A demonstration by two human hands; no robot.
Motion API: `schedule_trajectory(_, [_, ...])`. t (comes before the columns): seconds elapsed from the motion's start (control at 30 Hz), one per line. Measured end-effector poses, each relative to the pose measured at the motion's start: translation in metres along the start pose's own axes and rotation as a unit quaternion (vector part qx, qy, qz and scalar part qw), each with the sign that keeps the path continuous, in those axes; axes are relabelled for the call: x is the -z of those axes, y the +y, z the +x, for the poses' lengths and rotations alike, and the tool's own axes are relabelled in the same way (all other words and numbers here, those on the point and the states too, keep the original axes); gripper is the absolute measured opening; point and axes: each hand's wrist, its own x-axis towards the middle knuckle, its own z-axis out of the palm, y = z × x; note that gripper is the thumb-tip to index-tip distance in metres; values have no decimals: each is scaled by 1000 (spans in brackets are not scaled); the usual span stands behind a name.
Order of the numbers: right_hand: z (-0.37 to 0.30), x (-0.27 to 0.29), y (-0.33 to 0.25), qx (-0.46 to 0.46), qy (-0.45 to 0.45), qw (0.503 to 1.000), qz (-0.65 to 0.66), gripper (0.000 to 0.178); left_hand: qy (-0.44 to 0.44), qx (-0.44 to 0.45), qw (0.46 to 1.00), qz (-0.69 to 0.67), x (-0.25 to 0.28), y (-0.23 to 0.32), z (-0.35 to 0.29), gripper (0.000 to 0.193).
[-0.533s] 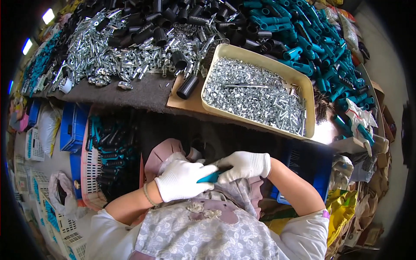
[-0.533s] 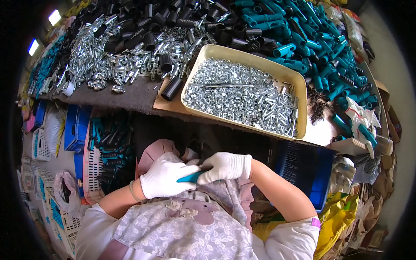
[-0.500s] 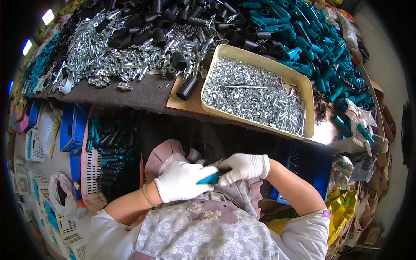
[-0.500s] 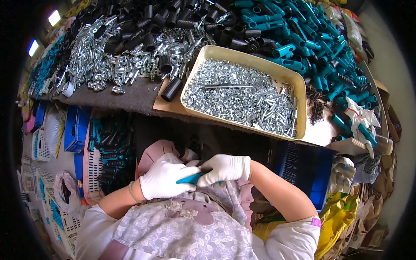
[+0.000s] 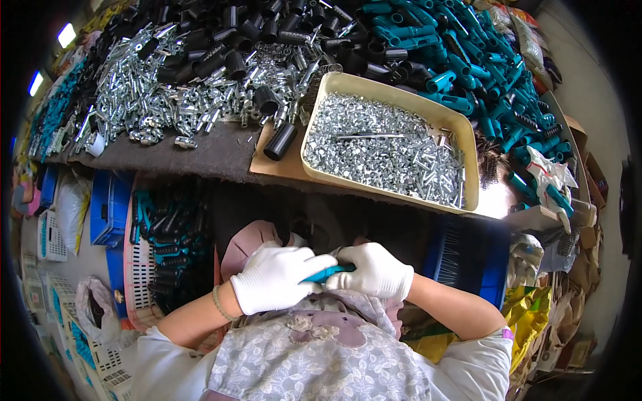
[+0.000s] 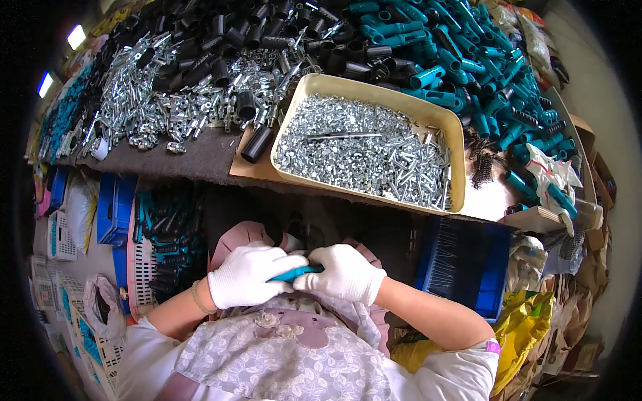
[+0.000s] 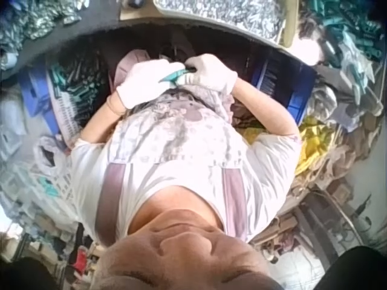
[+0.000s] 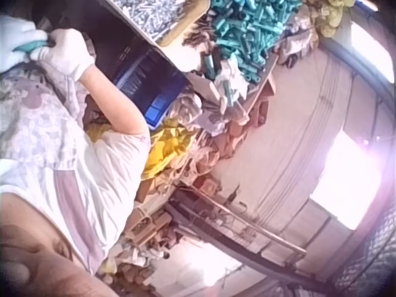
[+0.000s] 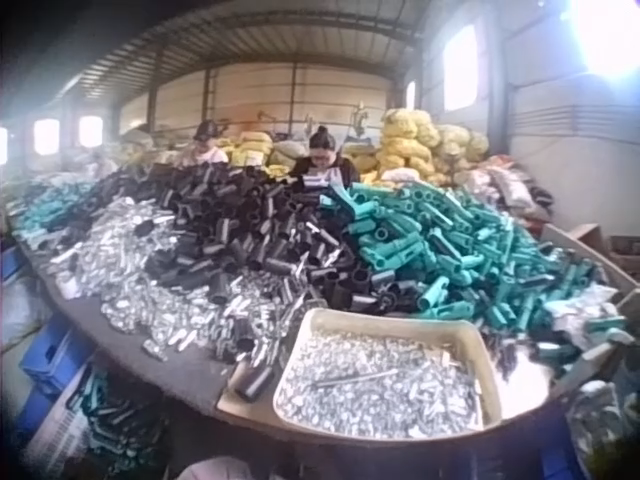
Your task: Assembling metal pins and shafts into plastic grips at a manufacturing workbench.
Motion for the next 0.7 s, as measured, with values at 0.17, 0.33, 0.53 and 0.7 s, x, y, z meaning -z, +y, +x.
schedule_trajectory(0.17, [9, 66, -33, 100, 260, 955, -99, 26, 133, 7, 991, 8, 12, 2, 9, 44])
schedule_trajectory(0.33, [44, 104, -3, 32, 353, 892, -280, 17, 147, 92, 973, -155, 6, 13, 4, 44])
schedule_trajectory(0.53, [41, 109, 3, 27, 347, 907, -238, 12, 170, 72, 975, -122, 2, 8, 1, 42])
schedule_trajectory(0.7, [30, 115, -5, 63, 465, 877, -103, 7, 168, 63, 978, -106, 3, 6, 1, 44])
